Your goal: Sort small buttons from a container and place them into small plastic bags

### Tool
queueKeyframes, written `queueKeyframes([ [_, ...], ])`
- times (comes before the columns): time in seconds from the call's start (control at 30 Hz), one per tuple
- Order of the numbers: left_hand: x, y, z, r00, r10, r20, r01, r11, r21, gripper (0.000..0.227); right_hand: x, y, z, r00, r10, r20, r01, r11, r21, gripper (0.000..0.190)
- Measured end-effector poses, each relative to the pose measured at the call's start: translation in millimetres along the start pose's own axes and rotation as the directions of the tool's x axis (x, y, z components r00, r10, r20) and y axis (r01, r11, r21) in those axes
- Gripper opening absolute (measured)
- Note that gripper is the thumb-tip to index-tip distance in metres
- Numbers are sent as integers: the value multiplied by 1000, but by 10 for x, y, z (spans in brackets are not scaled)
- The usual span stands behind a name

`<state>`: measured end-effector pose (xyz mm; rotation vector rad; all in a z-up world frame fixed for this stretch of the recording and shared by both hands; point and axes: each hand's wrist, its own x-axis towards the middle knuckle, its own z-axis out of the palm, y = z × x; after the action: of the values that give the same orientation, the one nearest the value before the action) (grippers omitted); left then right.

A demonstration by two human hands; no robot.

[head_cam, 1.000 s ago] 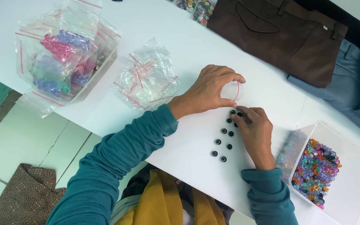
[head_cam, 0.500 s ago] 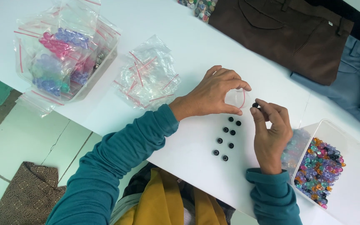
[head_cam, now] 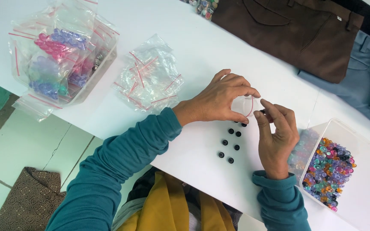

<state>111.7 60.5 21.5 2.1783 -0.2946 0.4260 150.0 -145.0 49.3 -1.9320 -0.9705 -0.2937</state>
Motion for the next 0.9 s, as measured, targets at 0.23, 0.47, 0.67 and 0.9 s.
queueKeyframes([
  [0.23,4,-16,46,1000,-3,17,3,1000,9,66,64,-66,20,999,-43,-7,44,998,47,28],
  [0.47,16,-35,-67,1000,-5,-11,5,1000,20,65,21,-48,-46,1000,9,-11,-9,999,44,19],
  [0.67,34,-93,-233,998,-25,-63,27,999,35,66,-57,84,-1,953,183,241,-159,981,-114,19],
  [0.9,32,-129,-185,999,-25,-43,27,998,60,67,-70,70,75,885,282,372,-204,950,-236,22],
])
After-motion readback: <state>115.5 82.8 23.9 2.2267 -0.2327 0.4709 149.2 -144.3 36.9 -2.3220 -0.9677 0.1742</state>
